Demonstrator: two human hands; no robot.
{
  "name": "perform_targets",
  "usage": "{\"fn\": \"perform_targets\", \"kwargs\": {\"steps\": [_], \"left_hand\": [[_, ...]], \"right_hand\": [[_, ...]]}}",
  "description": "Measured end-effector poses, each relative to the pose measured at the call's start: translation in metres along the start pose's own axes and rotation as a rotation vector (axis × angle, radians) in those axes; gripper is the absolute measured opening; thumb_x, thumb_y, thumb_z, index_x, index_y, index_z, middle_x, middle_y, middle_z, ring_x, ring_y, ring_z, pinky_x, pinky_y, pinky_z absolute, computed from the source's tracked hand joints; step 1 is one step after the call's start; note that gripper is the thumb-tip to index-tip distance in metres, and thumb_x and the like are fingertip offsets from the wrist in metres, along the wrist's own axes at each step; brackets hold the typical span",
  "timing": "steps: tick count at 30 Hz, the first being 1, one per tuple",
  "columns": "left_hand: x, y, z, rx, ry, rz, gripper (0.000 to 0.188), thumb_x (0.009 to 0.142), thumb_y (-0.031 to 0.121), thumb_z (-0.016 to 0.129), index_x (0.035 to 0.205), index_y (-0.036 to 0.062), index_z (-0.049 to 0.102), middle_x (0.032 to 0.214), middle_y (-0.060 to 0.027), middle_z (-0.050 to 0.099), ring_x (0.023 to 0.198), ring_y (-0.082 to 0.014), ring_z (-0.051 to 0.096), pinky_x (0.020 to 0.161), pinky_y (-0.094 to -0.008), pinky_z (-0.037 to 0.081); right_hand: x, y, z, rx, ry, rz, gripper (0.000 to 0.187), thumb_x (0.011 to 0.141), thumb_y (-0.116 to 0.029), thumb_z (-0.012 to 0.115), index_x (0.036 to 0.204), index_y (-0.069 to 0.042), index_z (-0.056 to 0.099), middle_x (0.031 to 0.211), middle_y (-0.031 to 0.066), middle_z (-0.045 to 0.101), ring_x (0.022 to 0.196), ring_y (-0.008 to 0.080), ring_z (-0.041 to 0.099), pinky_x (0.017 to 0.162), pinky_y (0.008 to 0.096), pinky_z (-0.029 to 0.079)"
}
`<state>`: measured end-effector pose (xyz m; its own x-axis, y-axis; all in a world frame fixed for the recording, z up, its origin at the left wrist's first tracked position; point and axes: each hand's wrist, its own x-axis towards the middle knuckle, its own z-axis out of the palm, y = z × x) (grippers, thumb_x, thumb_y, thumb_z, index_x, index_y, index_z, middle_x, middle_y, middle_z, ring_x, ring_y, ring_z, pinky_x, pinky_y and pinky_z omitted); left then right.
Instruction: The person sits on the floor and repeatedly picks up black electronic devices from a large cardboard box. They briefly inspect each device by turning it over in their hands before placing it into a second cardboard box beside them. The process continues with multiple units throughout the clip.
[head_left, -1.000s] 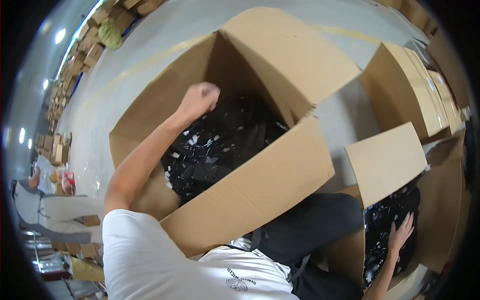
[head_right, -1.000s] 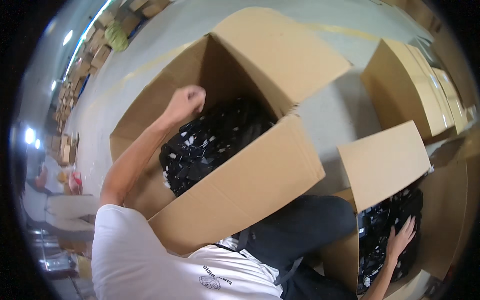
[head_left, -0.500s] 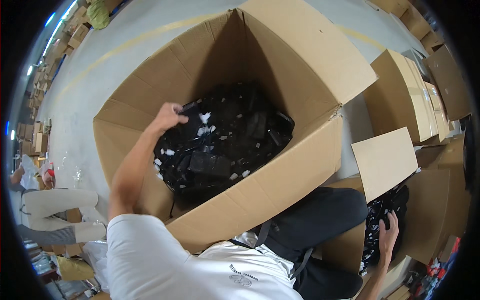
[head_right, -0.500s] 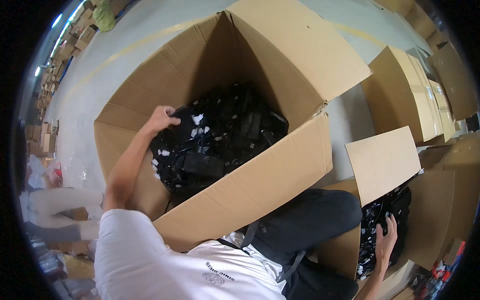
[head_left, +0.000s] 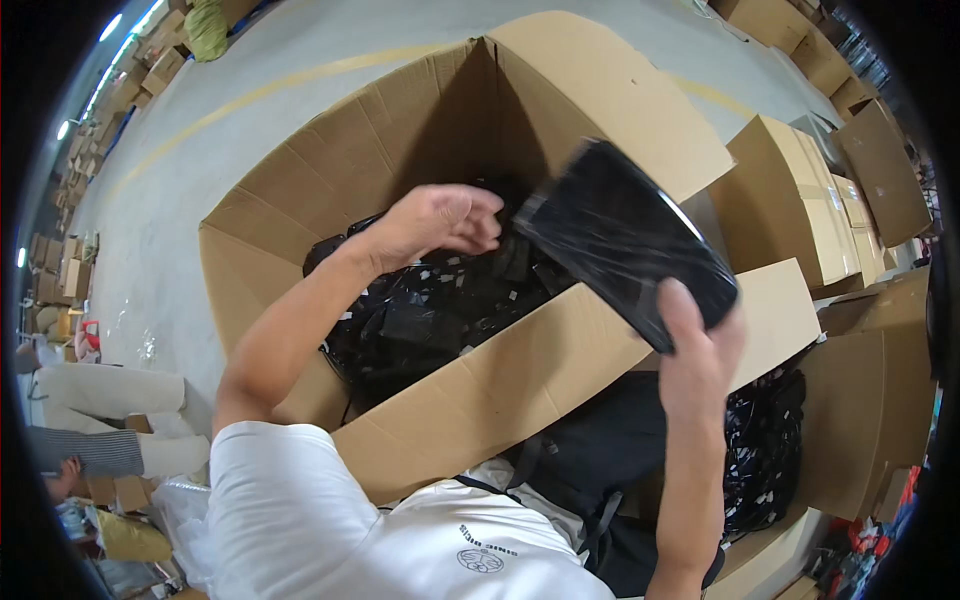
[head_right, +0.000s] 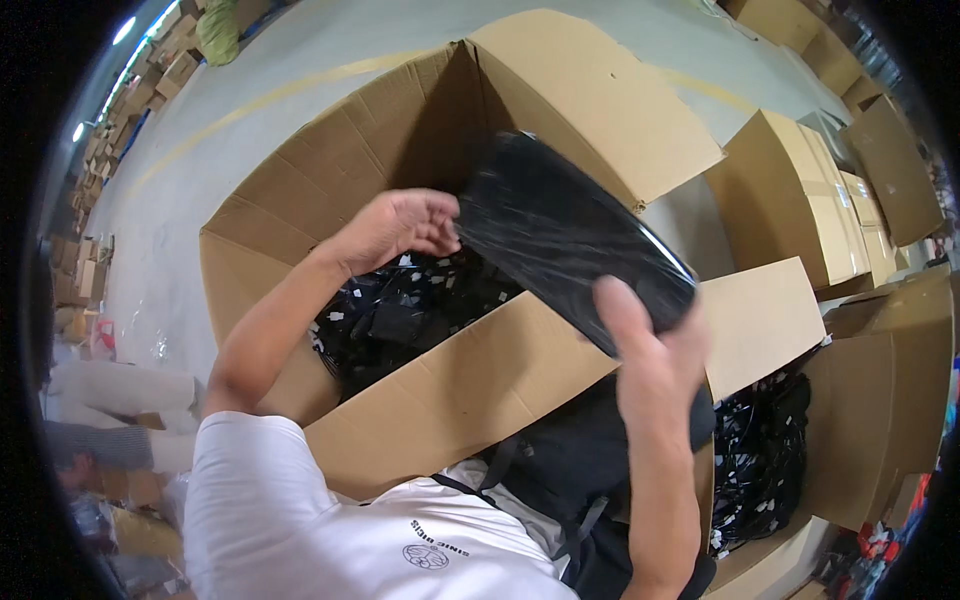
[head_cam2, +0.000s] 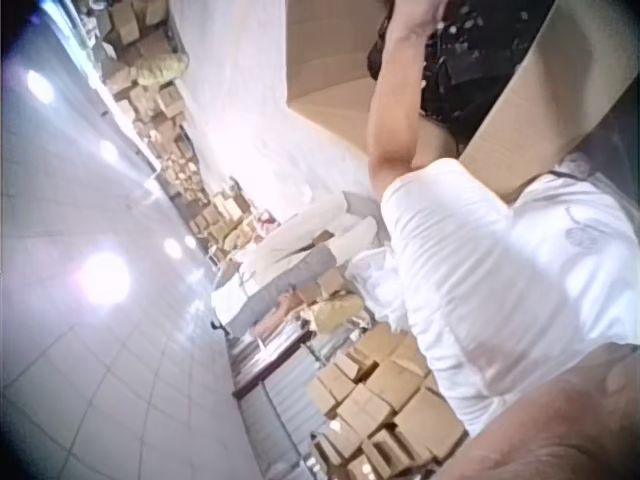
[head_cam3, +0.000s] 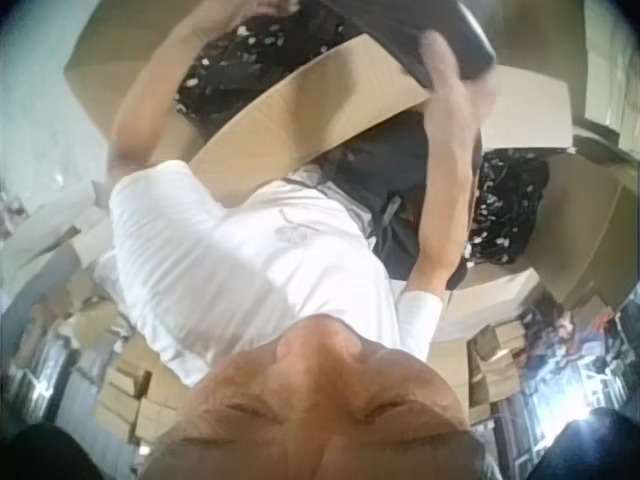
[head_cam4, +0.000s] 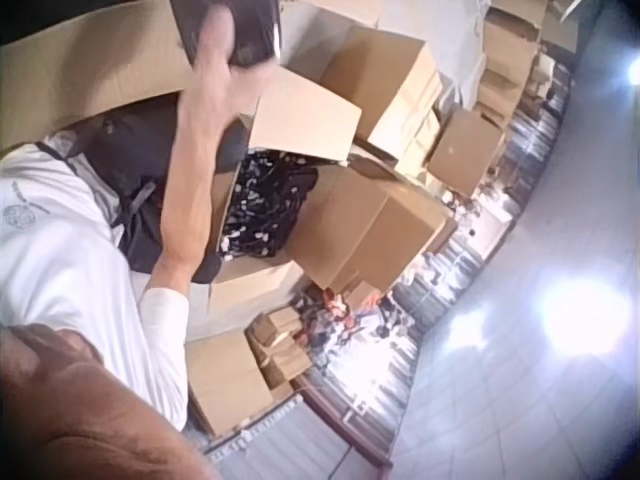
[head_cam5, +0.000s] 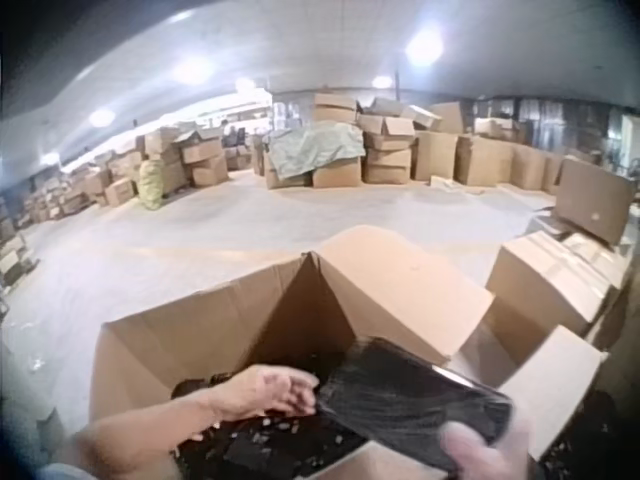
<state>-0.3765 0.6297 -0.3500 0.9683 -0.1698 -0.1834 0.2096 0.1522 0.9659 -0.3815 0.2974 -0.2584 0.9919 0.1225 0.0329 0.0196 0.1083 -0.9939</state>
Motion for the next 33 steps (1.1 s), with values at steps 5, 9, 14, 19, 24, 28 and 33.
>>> {"fn": "perform_targets", "kwargs": {"steps": [5, 9, 14, 19, 24, 28, 33], "left_hand": [[-0.063, -0.174, -0.074, 1.416, -0.130, -0.421, 0.061, 0.073, 0.050, 0.082, 0.101, -0.0036, 0.074, 0.105, -0.0279, 0.071, 0.104, -0.0387, 0.069, 0.092, -0.0484, 0.055], [-0.070, -0.184, -0.065, 1.617, -0.340, -0.460, 0.109, 0.063, 0.057, 0.089, 0.144, -0.0013, 0.046, 0.134, -0.0293, 0.051, 0.129, -0.0445, 0.049, 0.104, -0.0496, 0.047], [-0.080, -0.161, -0.081, 1.899, -0.640, -0.132, 0.098, 0.070, 0.033, 0.087, 0.150, 0.0001, 0.040, 0.129, -0.0218, 0.055, 0.109, -0.0348, 0.059, 0.094, -0.0452, 0.050], [-0.090, -0.183, -0.070, 1.639, -0.165, 0.010, 0.065, 0.078, 0.033, 0.080, 0.132, 0.0030, 0.061, 0.117, -0.0204, 0.065, 0.102, -0.0362, 0.065, 0.091, -0.0445, 0.051], [-0.052, -0.091, -0.057, 1.007, 0.464, -0.091, 0.040, 0.084, 0.036, 0.079, 0.095, -0.0012, 0.074, 0.087, -0.0133, 0.076, 0.077, -0.0226, 0.072, 0.073, -0.0374, 0.055], [-0.028, 0.003, -0.044, 0.241, 0.561, 0.067, 0.034, 0.093, 0.028, 0.074, 0.113, 0.0007, 0.069, 0.098, -0.0073, 0.074, 0.085, -0.0177, 0.071, 0.074, -0.0334, 0.057], [-0.016, 0.081, 0.065, -0.259, 0.297, 0.220, 0.044, 0.099, 0.020, 0.066, 0.136, 0.0007, 0.054, 0.124, -0.0113, 0.069, 0.107, -0.0216, 0.070, 0.090, -0.0387, 0.060]], "right_hand": [[-0.031, -0.012, -0.087, 0.057, 0.225, -0.098, 0.038, 0.097, -0.015, 0.067, 0.126, 0.007, 0.056, 0.104, 0.0161, 0.070, 0.079, 0.0206, 0.071, 0.057, 0.0326, 0.059], [-0.051, -0.007, -0.121, 0.075, 0.263, -0.149, 0.039, 0.098, -0.022, 0.070, 0.124, 0.004, 0.058, 0.105, 0.0145, 0.071, 0.080, 0.0207, 0.072, 0.055, 0.0325, 0.060], [-0.066, 0.015, -0.124, 0.075, 0.197, -0.147, 0.040, 0.099, -0.022, 0.067, 0.128, 0.003, 0.055, 0.106, 0.0124, 0.071, 0.082, 0.0201, 0.072, 0.056, 0.0312, 0.060], [-0.071, 0.033, -0.126, 0.169, 0.268, -0.097, 0.037, 0.098, -0.021, 0.069, 0.124, 0.003, 0.057, 0.102, 0.0118, 0.071, 0.079, 0.0181, 0.072, 0.057, 0.0304, 0.060], [-0.079, 0.036, -0.148, 0.116, 0.329, -0.122, 0.036, 0.098, -0.018, 0.069, 0.126, 0.002, 0.058, 0.104, 0.0101, 0.071, 0.081, 0.0170, 0.071, 0.062, 0.0302, 0.061], [-0.073, 0.024, -0.132, 0.233, 0.344, -0.092, 0.036, 0.098, -0.013, 0.069, 0.129, 0.003, 0.059, 0.115, 0.0094, 0.069, 0.100, 0.0170, 0.067, 0.088, 0.0314, 0.055], [-0.059, 0.012, -0.118, 0.183, 0.307, -0.164, 0.033, 0.100, -0.010, 0.067, 0.128, 0.003, 0.060, 0.119, 0.0072, 0.067, 0.105, 0.0141, 0.063, 0.098, 0.0304, 0.049]]}}
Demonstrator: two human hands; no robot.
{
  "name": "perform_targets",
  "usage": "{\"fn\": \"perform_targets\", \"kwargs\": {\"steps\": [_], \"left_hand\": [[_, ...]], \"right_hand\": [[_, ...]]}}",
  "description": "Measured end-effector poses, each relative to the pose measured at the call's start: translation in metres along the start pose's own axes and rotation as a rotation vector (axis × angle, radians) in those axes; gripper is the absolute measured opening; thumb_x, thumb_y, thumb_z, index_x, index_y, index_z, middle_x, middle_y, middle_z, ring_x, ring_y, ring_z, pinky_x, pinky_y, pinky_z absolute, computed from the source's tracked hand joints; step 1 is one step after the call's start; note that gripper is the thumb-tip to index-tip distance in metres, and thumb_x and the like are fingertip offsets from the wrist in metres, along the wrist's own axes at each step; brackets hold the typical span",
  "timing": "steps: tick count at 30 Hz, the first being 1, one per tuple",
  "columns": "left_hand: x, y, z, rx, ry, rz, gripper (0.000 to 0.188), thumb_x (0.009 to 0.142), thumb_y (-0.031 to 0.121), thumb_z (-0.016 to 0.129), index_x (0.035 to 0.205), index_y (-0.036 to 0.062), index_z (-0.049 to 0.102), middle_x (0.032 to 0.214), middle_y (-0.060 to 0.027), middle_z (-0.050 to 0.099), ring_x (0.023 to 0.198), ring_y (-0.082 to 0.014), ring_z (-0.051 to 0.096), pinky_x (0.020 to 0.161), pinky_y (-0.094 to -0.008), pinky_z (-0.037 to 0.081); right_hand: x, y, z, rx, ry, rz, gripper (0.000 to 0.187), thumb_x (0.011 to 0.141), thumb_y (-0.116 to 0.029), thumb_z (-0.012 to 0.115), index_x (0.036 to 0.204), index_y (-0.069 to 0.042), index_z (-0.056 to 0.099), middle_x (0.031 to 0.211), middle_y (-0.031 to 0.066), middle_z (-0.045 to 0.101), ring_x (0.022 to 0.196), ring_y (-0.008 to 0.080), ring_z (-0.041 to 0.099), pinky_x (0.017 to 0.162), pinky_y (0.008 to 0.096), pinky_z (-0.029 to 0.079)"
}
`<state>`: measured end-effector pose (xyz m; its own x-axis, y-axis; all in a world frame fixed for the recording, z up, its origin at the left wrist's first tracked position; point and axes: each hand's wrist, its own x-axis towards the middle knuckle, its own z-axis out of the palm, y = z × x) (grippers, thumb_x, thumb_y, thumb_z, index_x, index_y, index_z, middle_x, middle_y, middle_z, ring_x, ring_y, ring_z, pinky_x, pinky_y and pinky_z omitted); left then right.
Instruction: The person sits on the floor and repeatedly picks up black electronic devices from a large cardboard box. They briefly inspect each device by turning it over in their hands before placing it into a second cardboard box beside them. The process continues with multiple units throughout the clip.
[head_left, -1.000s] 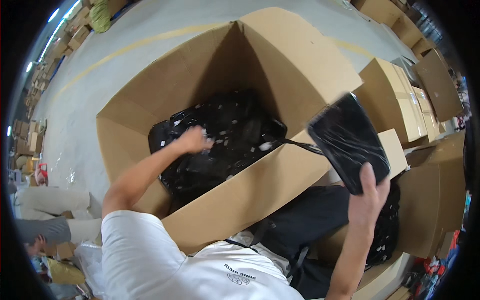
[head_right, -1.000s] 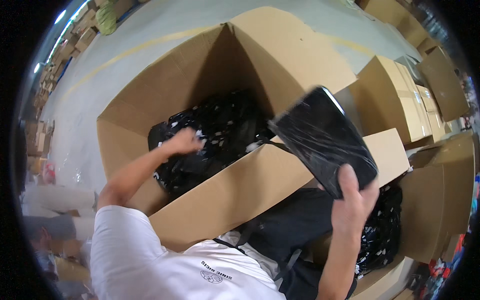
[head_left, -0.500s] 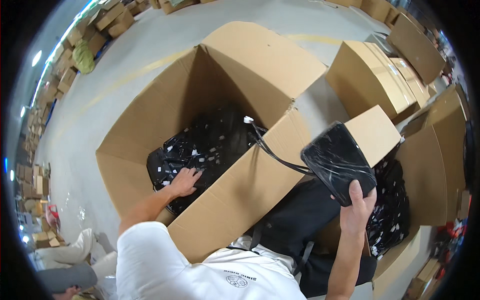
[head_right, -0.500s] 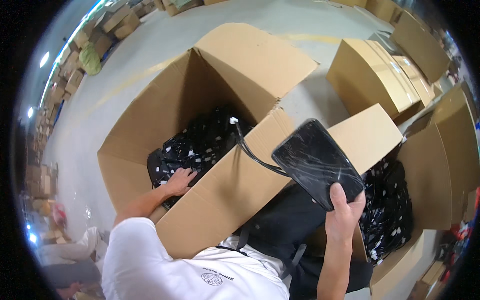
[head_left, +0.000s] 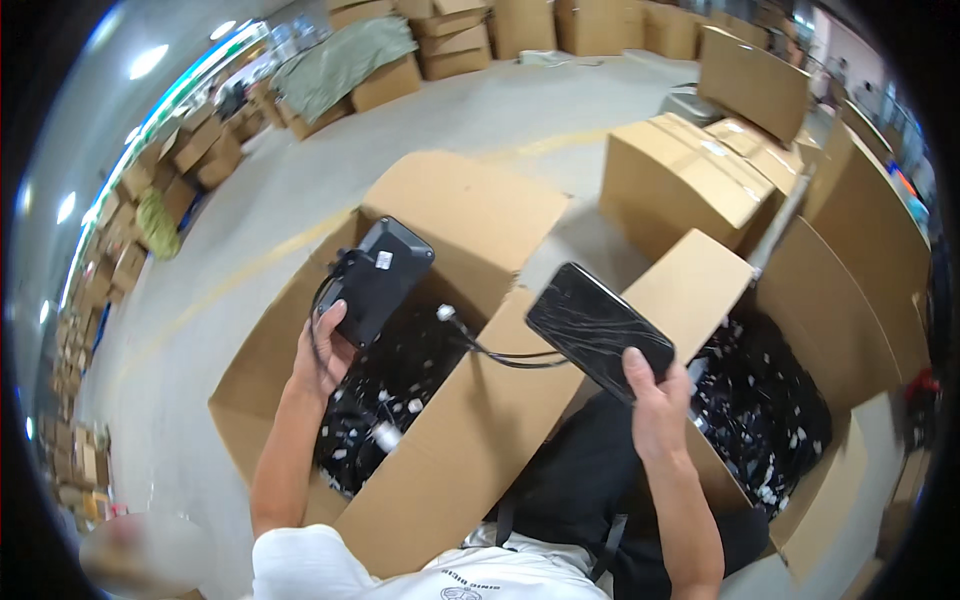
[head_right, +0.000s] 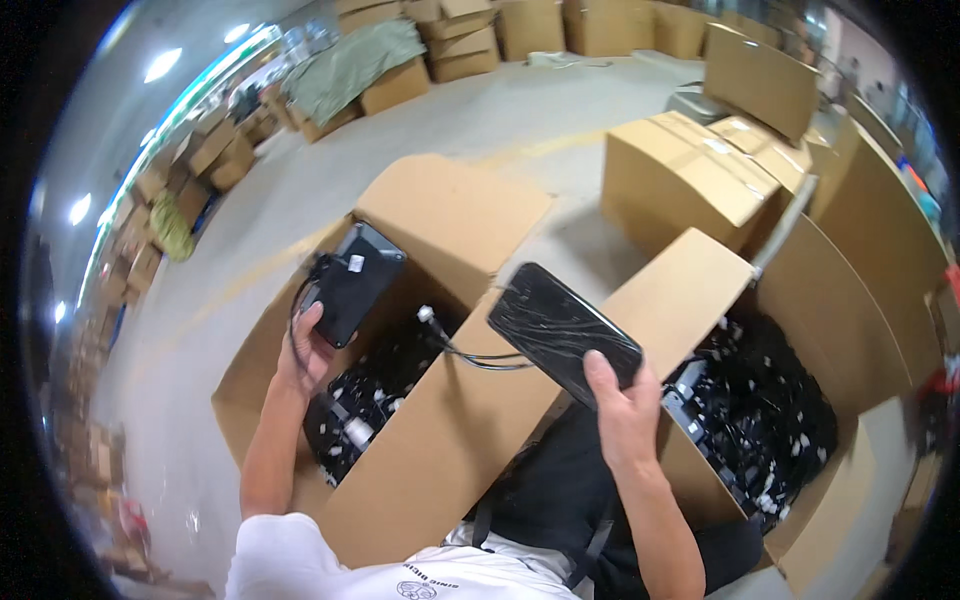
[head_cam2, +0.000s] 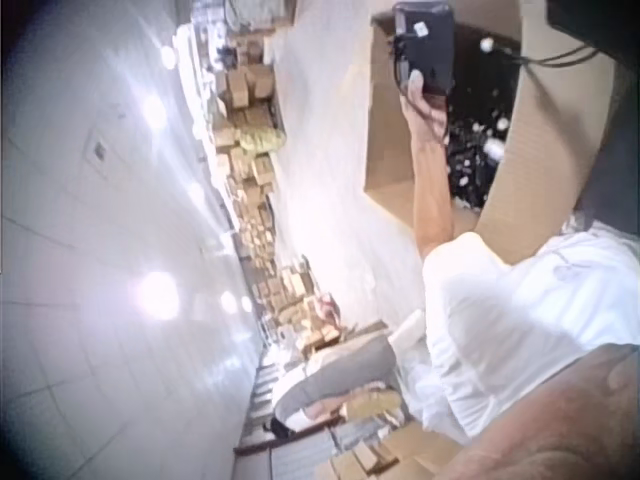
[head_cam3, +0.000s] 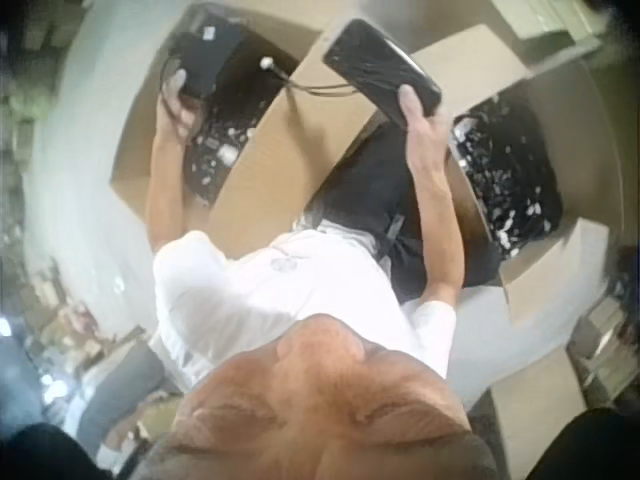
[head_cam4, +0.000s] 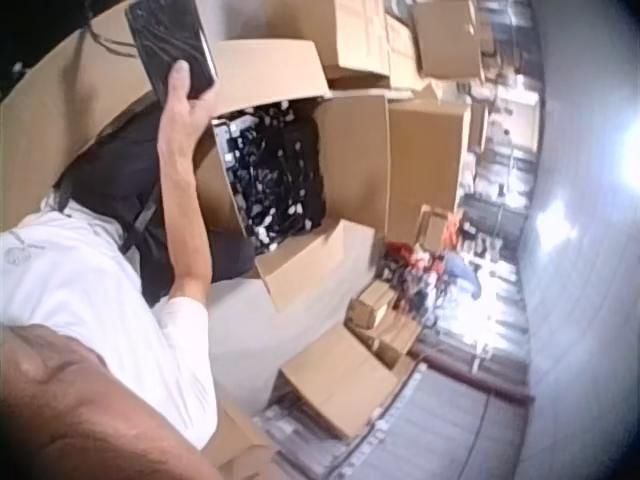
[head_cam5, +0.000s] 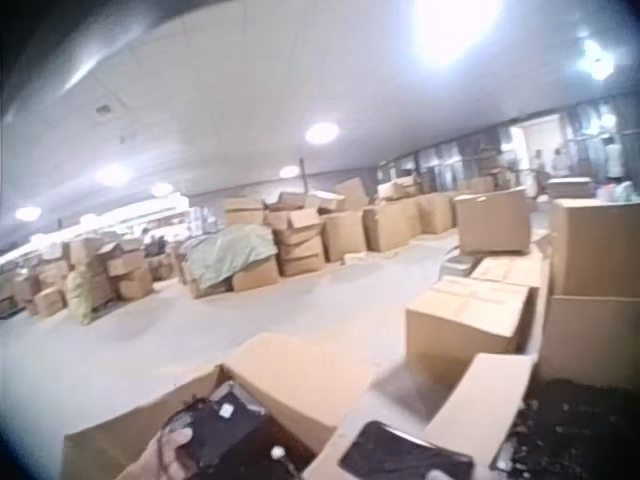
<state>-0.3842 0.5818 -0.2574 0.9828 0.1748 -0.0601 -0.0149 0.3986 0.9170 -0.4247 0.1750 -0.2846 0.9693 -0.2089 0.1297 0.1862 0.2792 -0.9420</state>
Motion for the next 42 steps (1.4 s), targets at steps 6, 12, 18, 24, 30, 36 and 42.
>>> {"fn": "perform_targets", "kwargs": {"steps": [6, 12, 18, 24, 30, 36, 42], "left_hand": [[-0.029, -0.030, 0.106, -0.227, -0.455, -0.073, 0.047, 0.103, 0.027, 0.061, 0.142, 0.0026, 0.050, 0.134, -0.0137, 0.064, 0.120, -0.0257, 0.065, 0.098, -0.0451, 0.056], [-0.051, -0.068, 0.181, -0.006, -0.385, -0.178, 0.034, 0.102, 0.030, 0.065, 0.125, 0.0055, 0.062, 0.114, -0.0051, 0.070, 0.100, -0.0171, 0.066, 0.090, -0.0359, 0.055], [-0.057, -0.087, 0.195, 0.441, -0.529, -0.073, 0.035, 0.100, 0.034, 0.068, 0.119, 0.0050, 0.064, 0.102, -0.0024, 0.067, 0.088, -0.0129, 0.063, 0.081, -0.0308, 0.053], [-0.053, -0.083, 0.160, 0.970, -0.875, -0.035, 0.037, 0.103, 0.015, 0.061, 0.134, -0.0040, 0.057, 0.116, -0.0105, 0.068, 0.108, -0.0176, 0.066, 0.093, -0.0297, 0.053], [-0.004, -0.034, 0.186, 0.506, -0.466, 0.283, 0.043, 0.106, 0.035, 0.054, 0.131, -0.0006, 0.057, 0.119, -0.0097, 0.067, 0.107, -0.0145, 0.064, 0.092, -0.0282, 0.052], [-0.026, -0.066, 0.249, 0.300, -0.629, 0.006, 0.065, 0.097, 0.051, 0.067, 0.126, -0.0063, 0.056, 0.115, -0.0089, 0.066, 0.104, -0.0134, 0.063, 0.091, -0.0295, 0.051], [-0.008, -0.073, 0.341, 0.403, -0.970, -0.011, 0.059, 0.094, 0.032, 0.072, 0.136, -0.0038, 0.051, 0.127, -0.0134, 0.064, 0.114, -0.0189, 0.065, 0.098, -0.0350, 0.053]], "right_hand": [[0.010, -0.015, 0.028, 0.233, 0.127, -0.039, 0.045, 0.097, -0.011, 0.069, 0.136, 0.003, 0.050, 0.123, 0.0103, 0.064, 0.109, 0.0158, 0.061, 0.097, 0.0310, 0.050], [-0.018, 0.014, 0.046, 0.313, -0.069, -0.033, 0.044, 0.103, -0.016, 0.061, 0.141, 0.001, 0.046, 0.127, 0.0064, 0.060, 0.115, 0.0117, 0.055, 0.102, 0.0284, 0.044], [-0.022, 0.001, 0.018, 0.057, -0.076, -0.049, 0.056, 0.096, -0.023, 0.072, 0.138, 0.002, 0.047, 0.118, 0.0080, 0.065, 0.107, 0.0129, 0.061, 0.093, 0.0298, 0.050], [-0.014, -0.049, -0.033, -0.326, -0.128, -0.246, 0.071, 0.082, -0.023, 0.084, 0.137, 0.005, 0.050, 0.110, 0.0137, 0.071, 0.097, 0.0160, 0.067, 0.088, 0.0327, 0.055], [-0.018, -0.071, -0.055, -0.680, -0.344, -0.424, 0.067, 0.077, -0.014, 0.081, 0.135, 0.004, 0.052, 0.113, 0.0243, 0.067, 0.103, 0.0406, 0.067, 0.091, 0.0421, 0.054], [-0.015, -0.068, -0.062, -0.362, 0.129, -0.439, 0.066, 0.087, -0.031, 0.082, 0.134, 0.002, 0.048, 0.103, 0.0229, 0.067, 0.093, 0.0312, 0.070, 0.084, 0.0367, 0.056], [0.038, -0.133, -0.144, -0.630, 0.102, -0.479, 0.060, 0.096, -0.035, 0.074, 0.138, 0.001, 0.052, 0.117, 0.0120, 0.065, 0.110, 0.0176, 0.062, 0.096, 0.0318, 0.051]]}}
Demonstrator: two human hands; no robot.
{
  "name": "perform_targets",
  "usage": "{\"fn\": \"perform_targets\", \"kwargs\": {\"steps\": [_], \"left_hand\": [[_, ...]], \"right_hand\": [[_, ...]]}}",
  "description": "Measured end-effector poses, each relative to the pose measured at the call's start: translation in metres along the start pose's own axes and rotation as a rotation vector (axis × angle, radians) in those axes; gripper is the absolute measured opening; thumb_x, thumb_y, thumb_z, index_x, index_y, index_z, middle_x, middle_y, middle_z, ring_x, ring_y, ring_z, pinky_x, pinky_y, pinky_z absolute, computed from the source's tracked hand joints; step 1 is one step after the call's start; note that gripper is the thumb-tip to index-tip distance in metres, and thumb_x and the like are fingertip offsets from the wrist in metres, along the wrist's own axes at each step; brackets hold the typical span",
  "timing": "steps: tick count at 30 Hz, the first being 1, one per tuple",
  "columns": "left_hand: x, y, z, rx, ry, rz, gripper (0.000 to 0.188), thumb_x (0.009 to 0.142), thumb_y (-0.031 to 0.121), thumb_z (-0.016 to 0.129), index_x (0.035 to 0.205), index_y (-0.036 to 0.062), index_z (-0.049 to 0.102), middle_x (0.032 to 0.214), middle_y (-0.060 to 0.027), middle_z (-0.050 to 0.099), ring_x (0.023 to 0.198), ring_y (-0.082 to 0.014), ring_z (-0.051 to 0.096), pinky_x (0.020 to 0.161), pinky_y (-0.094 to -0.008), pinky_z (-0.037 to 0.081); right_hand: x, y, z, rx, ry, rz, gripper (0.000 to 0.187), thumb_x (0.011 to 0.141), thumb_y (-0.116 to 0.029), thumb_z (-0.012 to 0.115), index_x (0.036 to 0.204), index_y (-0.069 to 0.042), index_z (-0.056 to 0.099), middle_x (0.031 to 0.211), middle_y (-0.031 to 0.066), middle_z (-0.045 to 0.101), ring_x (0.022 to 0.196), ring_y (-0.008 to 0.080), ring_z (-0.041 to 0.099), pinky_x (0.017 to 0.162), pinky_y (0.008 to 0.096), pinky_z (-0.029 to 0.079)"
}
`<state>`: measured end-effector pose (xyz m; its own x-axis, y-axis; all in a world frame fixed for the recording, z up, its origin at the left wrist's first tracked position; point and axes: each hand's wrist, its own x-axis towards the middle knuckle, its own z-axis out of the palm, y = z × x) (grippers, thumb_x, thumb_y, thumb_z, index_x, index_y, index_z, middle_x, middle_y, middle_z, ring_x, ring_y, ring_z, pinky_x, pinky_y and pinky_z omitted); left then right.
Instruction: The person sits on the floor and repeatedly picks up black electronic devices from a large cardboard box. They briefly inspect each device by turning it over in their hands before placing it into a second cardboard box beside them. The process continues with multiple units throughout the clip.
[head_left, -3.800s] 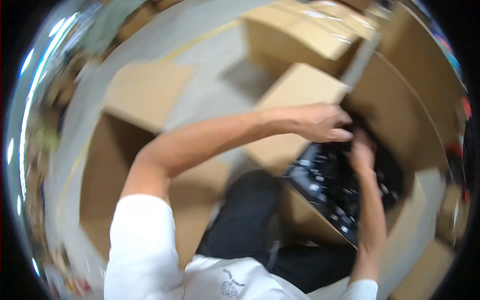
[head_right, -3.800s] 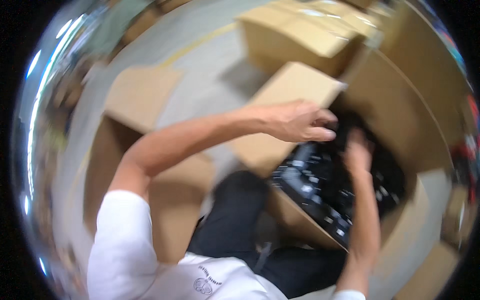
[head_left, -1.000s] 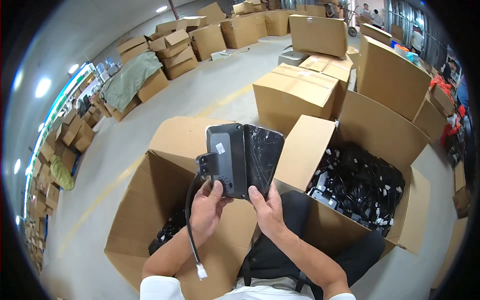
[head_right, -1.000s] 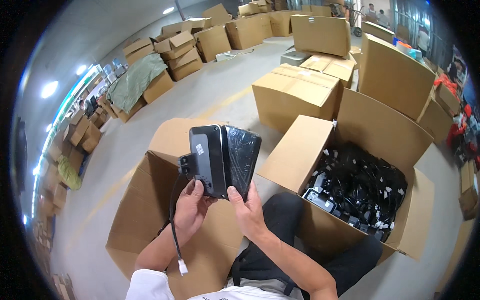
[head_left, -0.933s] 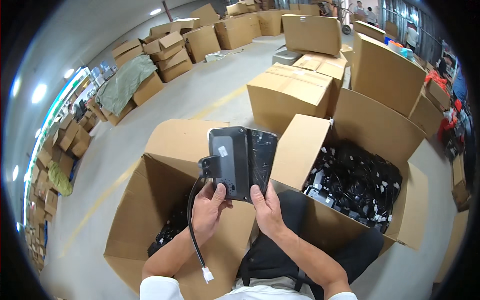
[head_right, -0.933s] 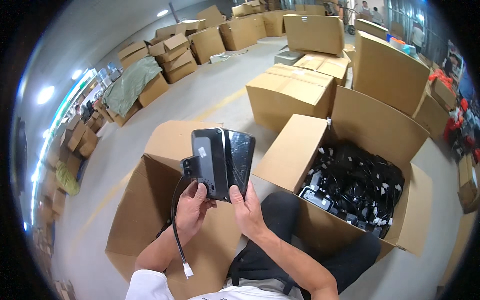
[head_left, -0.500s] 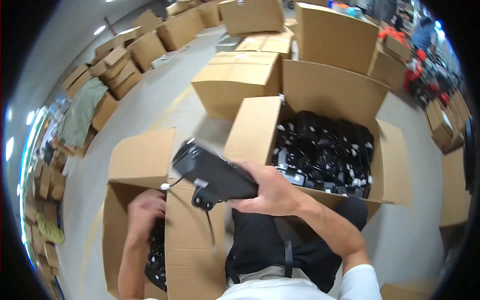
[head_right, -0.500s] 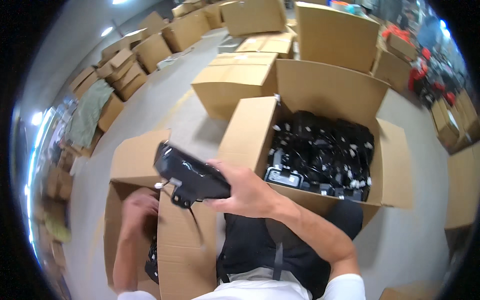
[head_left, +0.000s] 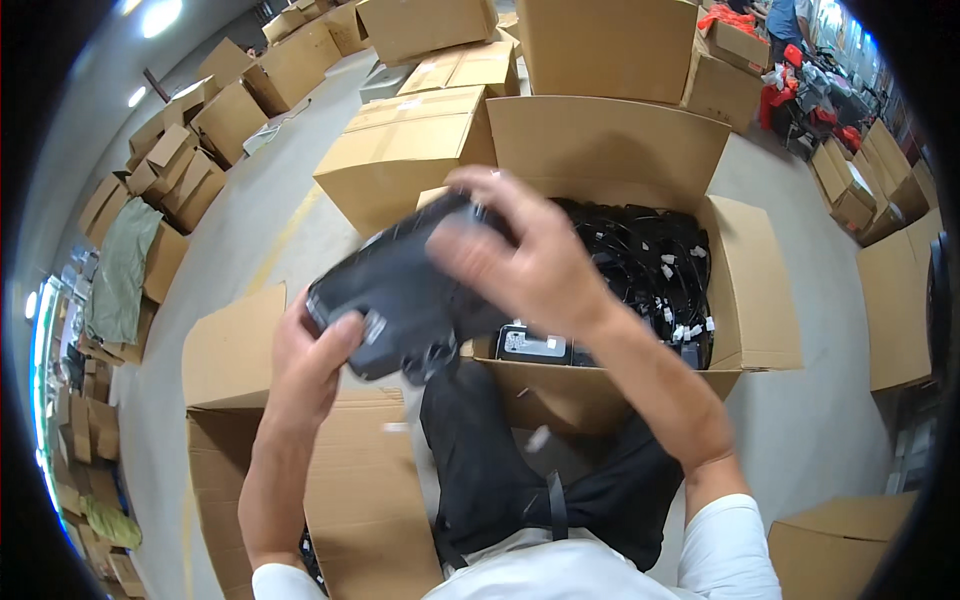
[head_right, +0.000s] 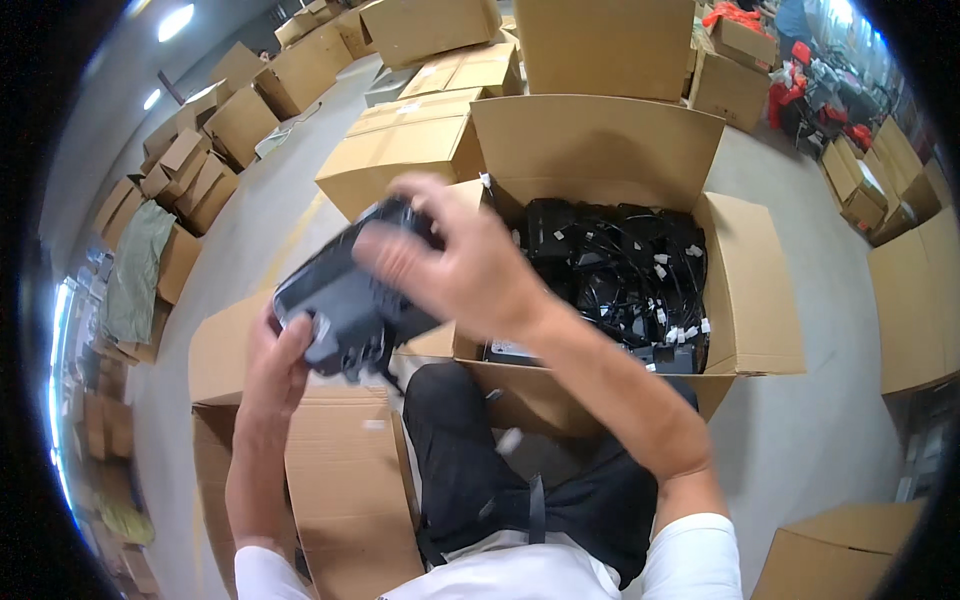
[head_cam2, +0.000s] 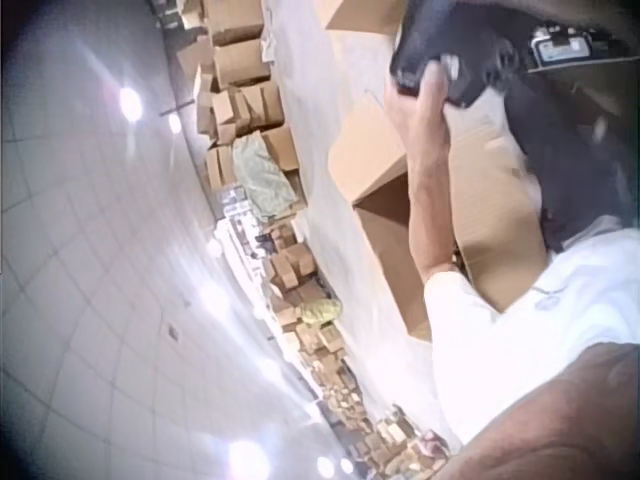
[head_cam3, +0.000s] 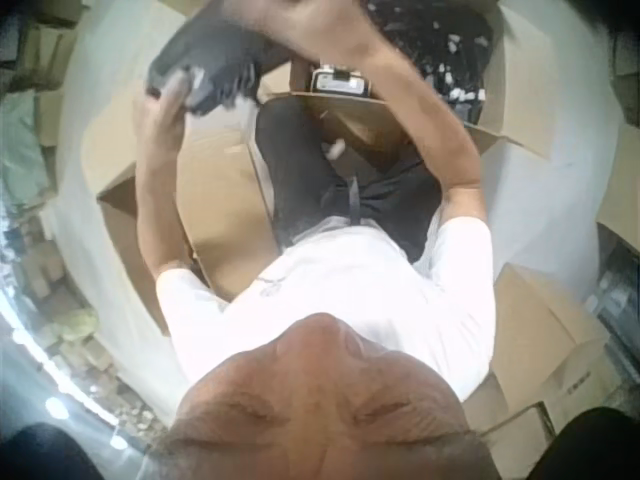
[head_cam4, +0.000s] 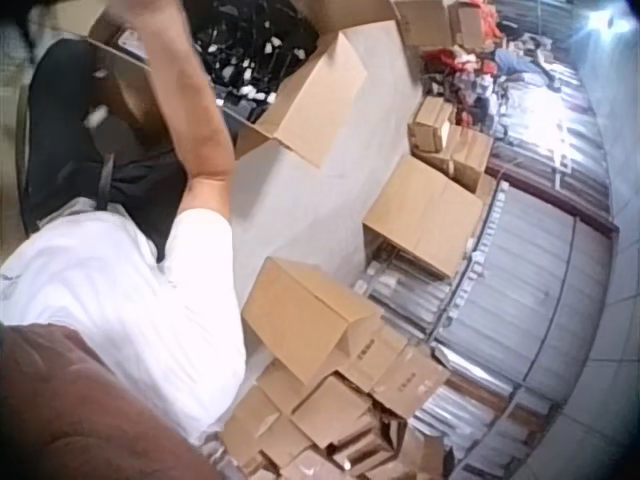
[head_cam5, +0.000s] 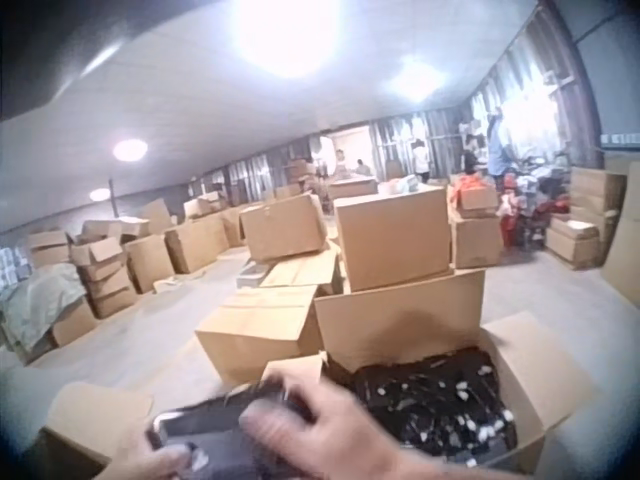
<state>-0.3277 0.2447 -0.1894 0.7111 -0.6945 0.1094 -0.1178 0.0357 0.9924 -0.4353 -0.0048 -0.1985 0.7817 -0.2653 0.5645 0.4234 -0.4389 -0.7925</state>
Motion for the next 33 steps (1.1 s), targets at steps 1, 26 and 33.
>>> {"fn": "perform_targets", "kwargs": {"steps": [1, 26, 33], "left_hand": [[0.019, 0.002, 0.020, -0.110, 0.028, 0.012, 0.059, 0.094, 0.033, 0.073, 0.135, -0.0033, 0.051, 0.125, -0.0130, 0.065, 0.111, -0.0196, 0.067, 0.096, -0.0353, 0.055], [0.319, -0.235, 0.208, 1.346, -0.459, 0.425, 0.045, 0.101, 0.035, 0.060, 0.127, -0.0015, 0.062, 0.123, -0.0149, 0.068, 0.121, -0.0290, 0.061, 0.106, -0.0415, 0.046], [0.265, -0.257, 0.191, 1.848, -1.046, -0.071, 0.017, 0.087, 0.012, 0.064, 0.093, 0.0092, 0.079, 0.098, -0.0149, 0.077, 0.099, -0.0284, 0.075, 0.084, -0.0402, 0.060]], "right_hand": [[0.010, 0.012, -0.014, 0.494, 0.065, 0.164, 0.059, 0.100, -0.035, 0.068, 0.143, 0.000, 0.050, 0.123, 0.0120, 0.065, 0.110, 0.0192, 0.062, 0.099, 0.0311, 0.050], [-0.101, 0.197, -0.160, 0.623, 0.667, 0.677, 0.028, 0.086, -0.028, 0.085, 0.095, -0.011, 0.064, 0.072, -0.0067, 0.055, 0.048, 0.0028, 0.044, 0.042, 0.0194, 0.035], [-0.113, 0.198, -0.152, 0.560, 0.442, 0.778, 0.033, 0.086, -0.029, 0.086, 0.102, -0.007, 0.067, 0.075, -0.0065, 0.057, 0.051, 0.0019, 0.044, 0.043, 0.0199, 0.032]]}}
